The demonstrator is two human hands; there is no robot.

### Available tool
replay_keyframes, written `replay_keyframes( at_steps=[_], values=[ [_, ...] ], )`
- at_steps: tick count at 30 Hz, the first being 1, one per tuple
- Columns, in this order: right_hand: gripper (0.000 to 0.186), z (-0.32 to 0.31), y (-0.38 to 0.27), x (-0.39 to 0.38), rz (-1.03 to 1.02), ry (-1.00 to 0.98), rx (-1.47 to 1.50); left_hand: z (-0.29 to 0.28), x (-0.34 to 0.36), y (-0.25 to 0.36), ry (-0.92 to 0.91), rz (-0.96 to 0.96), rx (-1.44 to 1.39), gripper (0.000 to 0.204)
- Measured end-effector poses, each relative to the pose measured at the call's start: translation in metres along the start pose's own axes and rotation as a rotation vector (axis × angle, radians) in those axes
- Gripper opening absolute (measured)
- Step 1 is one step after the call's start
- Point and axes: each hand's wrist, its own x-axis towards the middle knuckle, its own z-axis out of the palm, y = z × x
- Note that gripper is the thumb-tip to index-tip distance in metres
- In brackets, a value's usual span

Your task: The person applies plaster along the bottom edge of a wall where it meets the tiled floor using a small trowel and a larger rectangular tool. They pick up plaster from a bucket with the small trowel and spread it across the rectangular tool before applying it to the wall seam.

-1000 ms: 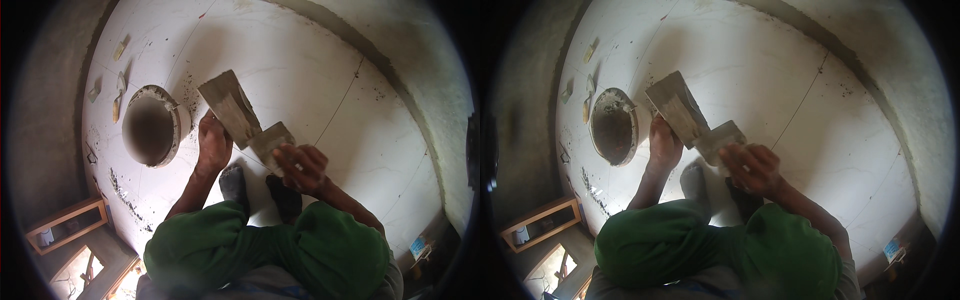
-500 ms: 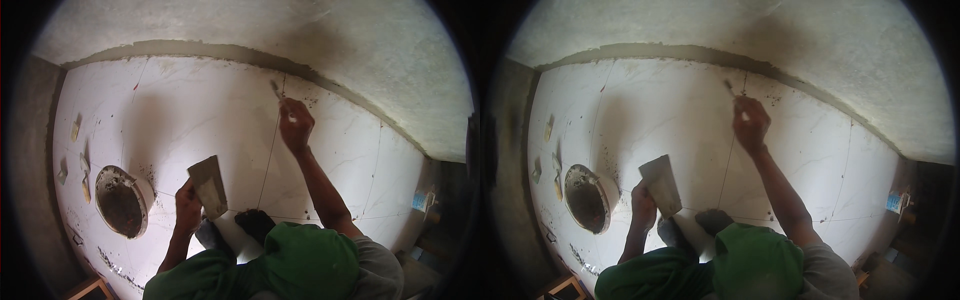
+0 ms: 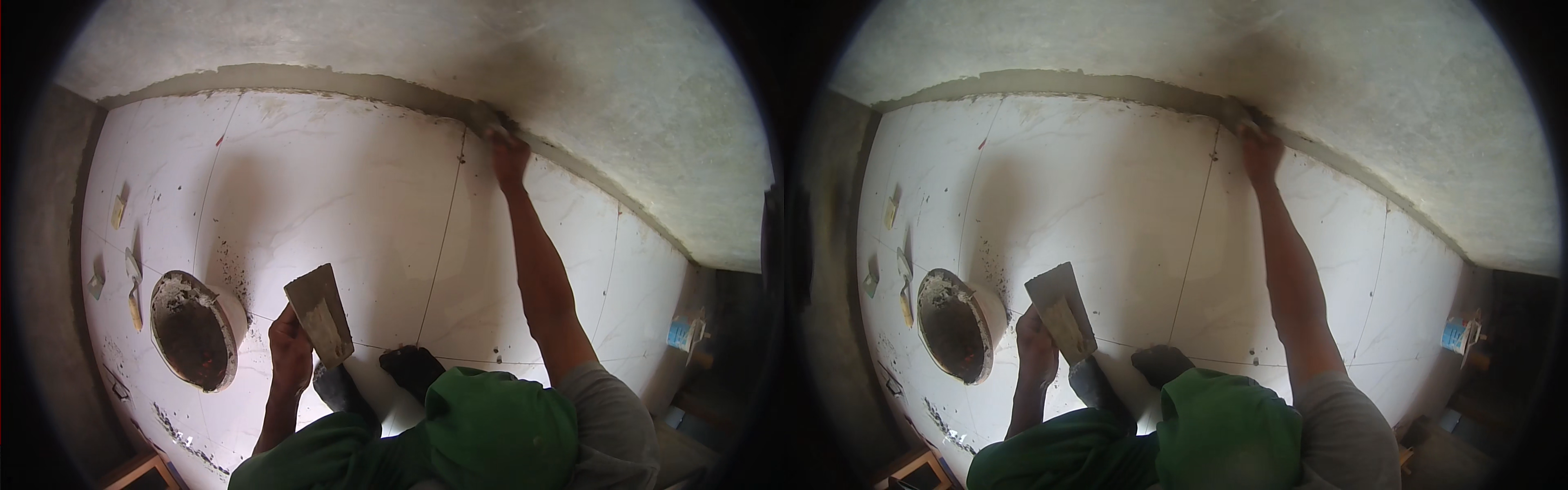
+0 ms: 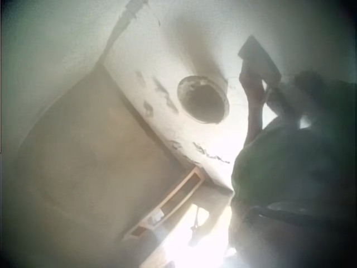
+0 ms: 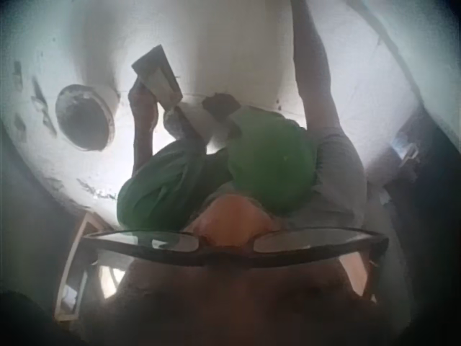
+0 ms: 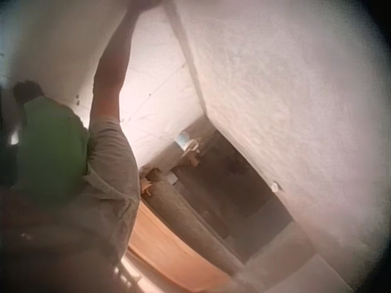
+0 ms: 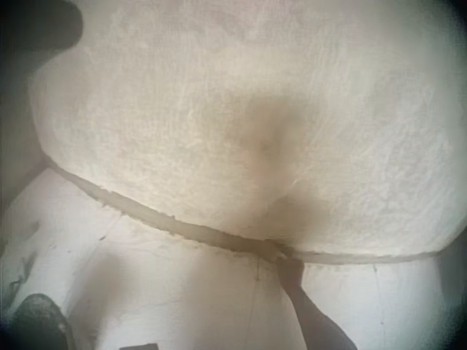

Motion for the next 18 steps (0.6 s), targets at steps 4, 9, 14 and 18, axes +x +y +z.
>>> replay_keyframes(
  at_steps=[4, 9, 14, 18],
  values=[
    [0.042, -0.011, 0.005, -0.028, -0.170, 0.139, 0.110, -0.008, -0.011, -0.010, -0.038, 0.024, -0.057, 0.039],
    [0.036, 0.060, -0.048, -0.024, -0.266, 0.066, -0.044, -0.002, -0.009, -0.003, -0.019, 0.054, 0.068, 0.038],
    [0.032, 0.033, -0.019, -0.018, -0.129, 0.148, -0.239, -0.001, -0.006, 0.009, -0.012, 0.120, 0.001, 0.038],
    [0.035, 0.024, -0.046, -0.038, -0.035, 0.140, -0.031, -0.016, -0.026, -0.010, 0.055, 0.022, -0.024, 0.037]
  ],
)
